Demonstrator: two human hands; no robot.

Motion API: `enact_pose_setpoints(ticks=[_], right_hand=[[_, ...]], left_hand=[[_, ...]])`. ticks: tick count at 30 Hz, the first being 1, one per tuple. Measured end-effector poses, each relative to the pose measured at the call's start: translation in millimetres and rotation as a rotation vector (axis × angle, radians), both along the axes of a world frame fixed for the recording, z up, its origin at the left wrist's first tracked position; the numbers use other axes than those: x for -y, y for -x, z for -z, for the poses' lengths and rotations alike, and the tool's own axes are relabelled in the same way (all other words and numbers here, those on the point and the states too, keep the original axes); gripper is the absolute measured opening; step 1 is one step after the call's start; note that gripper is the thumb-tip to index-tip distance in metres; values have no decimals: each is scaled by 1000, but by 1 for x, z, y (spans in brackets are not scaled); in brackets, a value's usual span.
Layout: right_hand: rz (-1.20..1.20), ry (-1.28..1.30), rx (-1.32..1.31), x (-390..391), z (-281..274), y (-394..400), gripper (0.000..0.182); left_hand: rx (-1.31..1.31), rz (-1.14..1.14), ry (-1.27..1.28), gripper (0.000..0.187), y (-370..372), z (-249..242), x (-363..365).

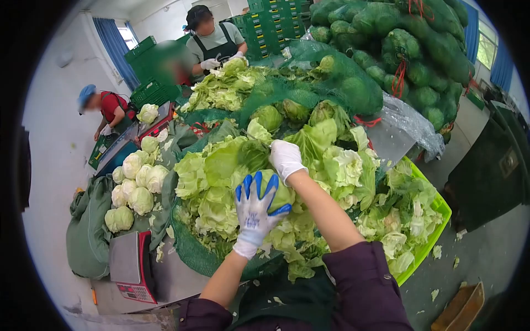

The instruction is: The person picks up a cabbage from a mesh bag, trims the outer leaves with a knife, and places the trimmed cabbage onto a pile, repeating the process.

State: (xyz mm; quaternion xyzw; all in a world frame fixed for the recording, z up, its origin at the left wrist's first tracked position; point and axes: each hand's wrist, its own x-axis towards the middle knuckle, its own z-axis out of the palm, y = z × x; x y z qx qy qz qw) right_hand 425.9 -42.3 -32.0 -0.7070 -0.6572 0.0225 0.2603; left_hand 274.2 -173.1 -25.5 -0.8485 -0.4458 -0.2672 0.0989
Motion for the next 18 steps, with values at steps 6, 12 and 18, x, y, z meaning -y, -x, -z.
enact_pose_setpoints(ticks=[6,12,18], right_hand=[[286,119,-313,-13,8,-63,19],[361,-31,-278,1,-69,-87,26],[-146,140,-159,156,-20,10,38]], left_hand=[[399,71,149,75,62,30,32],[291,9,265,83,68,-7,21],[506,64,266,86,73,12,-6]])
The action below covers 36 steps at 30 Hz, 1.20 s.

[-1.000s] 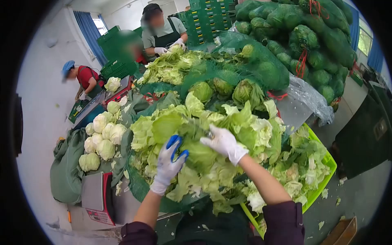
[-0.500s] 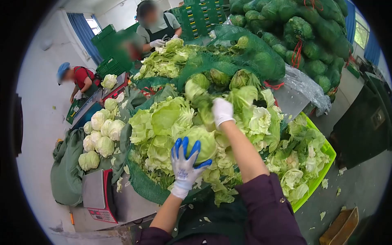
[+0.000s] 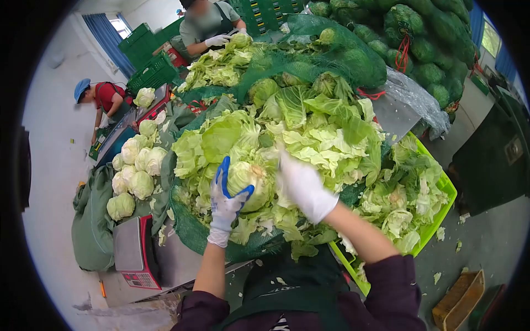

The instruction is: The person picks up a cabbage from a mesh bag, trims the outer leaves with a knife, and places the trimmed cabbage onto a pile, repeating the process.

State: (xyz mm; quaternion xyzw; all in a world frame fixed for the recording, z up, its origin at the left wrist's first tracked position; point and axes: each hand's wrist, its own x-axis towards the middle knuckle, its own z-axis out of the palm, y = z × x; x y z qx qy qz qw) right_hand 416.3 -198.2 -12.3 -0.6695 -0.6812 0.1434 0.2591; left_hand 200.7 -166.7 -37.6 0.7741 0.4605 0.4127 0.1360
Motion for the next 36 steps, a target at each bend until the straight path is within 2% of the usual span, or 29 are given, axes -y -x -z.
enact_pose_setpoints(ticks=[2,5,9,11,17,18,20,21,23,24,25,27,28,29,31,33,34,36], right_hand=[[-18,-31,-62,30,42,20,37],[-5,-10,-57,40,65,33,25],[6,-16,-14,25,82,34,20],[-30,-141,37,15,85,30,15],[86,-70,72,-12,84,37,11],[94,-67,70,-22,89,31,11],[-4,60,232,-33,97,26,14],[5,50,228,-35,100,23,14],[60,88,102,-26,95,16,15],[29,83,-7,-24,98,12,20],[10,80,-4,-17,92,18,20],[140,66,-149,5,73,32,32],[191,119,-181,13,74,42,37],[243,173,-212,22,78,52,42],[241,218,-254,29,84,68,47],[248,14,-464,23,102,89,51],[238,115,-685,14,97,99,53],[224,98,-713,15,84,89,51]], left_hand=[[91,3,54,87,-2,0,-5],[57,7,32,87,-5,-2,-9],[-10,-12,12,85,-15,-10,-1],[-112,-92,-64,81,-21,-7,2],[-223,-162,-58,73,-39,-6,7],[-291,-176,-123,72,-43,-6,11],[-418,-226,-172,69,-53,-9,35],[-420,-220,-185,69,-46,-5,32],[-189,-117,-190,67,-19,12,27],[-31,-59,-72,72,-2,18,24],[54,-14,-58,73,17,30,18],[546,121,260,79,56,62,11],[752,201,444,86,65,59,20],[756,198,431,86,70,53,29],[1048,340,616,88,73,39,44],[1029,247,610,89,66,34,48],[1049,242,635,90,62,29,47],[1172,269,669,90,54,30,40]])
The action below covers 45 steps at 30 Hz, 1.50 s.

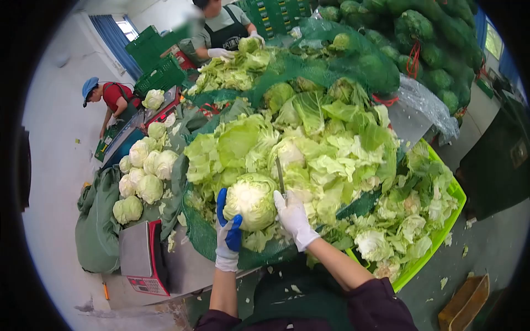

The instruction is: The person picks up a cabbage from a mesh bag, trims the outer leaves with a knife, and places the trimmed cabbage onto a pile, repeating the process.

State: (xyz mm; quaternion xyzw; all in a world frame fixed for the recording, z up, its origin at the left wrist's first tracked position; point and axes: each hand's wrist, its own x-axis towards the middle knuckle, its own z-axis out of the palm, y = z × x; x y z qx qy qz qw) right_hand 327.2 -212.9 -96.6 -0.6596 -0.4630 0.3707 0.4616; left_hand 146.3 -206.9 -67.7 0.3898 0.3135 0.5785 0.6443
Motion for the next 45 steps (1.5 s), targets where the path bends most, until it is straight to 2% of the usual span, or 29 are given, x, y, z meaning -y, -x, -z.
enact_pose_setpoints(ticks=[1,2,3,5,7,8,9,11,12,13,15,16,18,19,22,24,25,27,29,31,32,33,35,37,39,41,44,45], right_hand=[[2,-22,-30,-1,-29,-8,50],[-77,-112,86,-2,-50,-21,46],[-70,-117,97,-5,-73,-36,46],[-165,-235,-39,-22,-113,-69,41],[11,-383,273,-59,-113,-108,34],[94,-299,372,-77,-98,-130,30],[114,-305,383,-75,-94,-142,30],[31,-303,397,-60,-84,-157,32],[59,-409,496,-52,-71,-154,34],[59,-362,489,-45,-57,-153,33],[146,-413,591,-35,-25,-150,42],[154,-401,585,-28,-30,-147,42],[59,-86,558,-18,-51,-139,52],[63,-87,551,-22,-53,-136,52],[-66,-9,655,-35,-59,-133,56],[-15,62,664,-56,-56,-147,54],[34,136,679,-67,-50,-156,51],[-32,64,734,-93,-8,-187,47],[-98,-6,795,-100,-13,-193,44],[-47,-13,819,-94,-25,-195,41],[107,-14,689,-86,-37,-183,38],[105,-16,691,-75,-43,-172,38],[137,-329,365,-47,-40,-146,36],[203,-419,411,-22,-36,-114,47],[78,11,459,-8,-44,-97,62],[139,-16,489,-13,-29,-88,64],[79,-17,506,-23,-29,-81,69],[81,-21,508,-29,-31,-81,69]], left_hand=[[9,4,-20,90,-6,-4,-7],[88,18,-110,89,-13,-11,-11],[170,30,-191,88,-21,-18,-10],[249,65,-238,90,-45,-39,-26],[-46,31,-505,97,-64,-46,-45],[-143,55,-534,99,-72,-36,-58],[-508,-70,-730,91,-80,-27,-72],[-908,37,-812,82,-102,-25,-76],[-984,95,-868,77,-112,-11,-79],[-974,104,-876,77,-121,-18,-77],[-1029,-19,-807,74,-137,-39,-71],[-919,-33,-729,72,-144,-36,-74],[-1004,-64,-698,74,-154,-48,-73],[-1086,-108,-668,76,-156,-53,-73],[-1190,-147,-799,81,-159,-45,-75],[-1260,-156,-829,83,-156,-38,-71],[-1267,-159,-827,83,-150,-33,-67],[-1174,-107,-826,83,-137,-26,-60],[-1152,-116,-830,85,-125,-26,-53],[-1184,-62,-751,88,-112,-33,-44],[-1203,-31,-734,86,-108,-40,-45],[-1201,-33,-733,86,-109,-41,-50],[-1122,-61,-681,80,-113,-37,-62],[-1090,-94,-638,73,-119,-32,-81],[-1067,-100,-516,80,-123,-31,-92],[-1100,-112,-498,76,-123,-28,-92],[-797,-73,-324,69,-119,-18,-102],[-796,-74,-329,69,-120,-17,-105]])
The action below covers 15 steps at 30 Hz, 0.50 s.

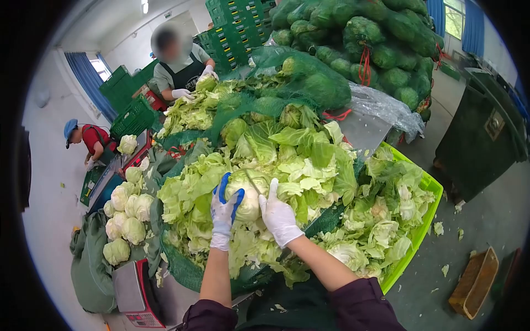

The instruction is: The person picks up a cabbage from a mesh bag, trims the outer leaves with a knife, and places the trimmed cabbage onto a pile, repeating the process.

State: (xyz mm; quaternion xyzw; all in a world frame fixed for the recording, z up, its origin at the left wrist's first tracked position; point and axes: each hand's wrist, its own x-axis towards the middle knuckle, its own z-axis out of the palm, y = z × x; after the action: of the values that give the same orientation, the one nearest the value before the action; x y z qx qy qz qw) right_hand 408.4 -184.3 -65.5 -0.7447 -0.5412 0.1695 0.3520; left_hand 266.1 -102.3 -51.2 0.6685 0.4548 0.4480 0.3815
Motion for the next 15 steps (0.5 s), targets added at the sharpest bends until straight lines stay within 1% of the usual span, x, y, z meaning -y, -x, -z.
enact_pose_setpoints(ticks=[2,3,4,6,7,8,10,11,12,15], right_hand=[[0,16,44,-9,-7,-2,66],[34,-15,49,-17,-6,-2,61],[33,-15,48,-23,-6,-6,61],[33,64,46,-32,-8,-15,59],[79,32,34,-38,0,-19,56],[75,31,37,-42,4,-21,56],[87,17,14,-44,9,-25,55],[97,47,-37,-45,11,-26,55],[98,43,-35,-42,13,-26,55],[99,-64,-91,-35,16,-22,56]], left_hand=[[264,14,115,69,-4,-6,4],[209,3,87,71,-2,3,1],[208,2,87,71,-4,4,3],[-51,-140,-96,73,-13,7,15],[-150,-168,-198,73,-17,10,22],[-148,-172,-199,73,-19,9,26],[-249,-240,-274,71,-24,6,33],[-224,-246,-250,70,-26,4,37],[-221,-246,-254,70,-25,4,41],[-191,-250,-322,70,-21,9,52]])
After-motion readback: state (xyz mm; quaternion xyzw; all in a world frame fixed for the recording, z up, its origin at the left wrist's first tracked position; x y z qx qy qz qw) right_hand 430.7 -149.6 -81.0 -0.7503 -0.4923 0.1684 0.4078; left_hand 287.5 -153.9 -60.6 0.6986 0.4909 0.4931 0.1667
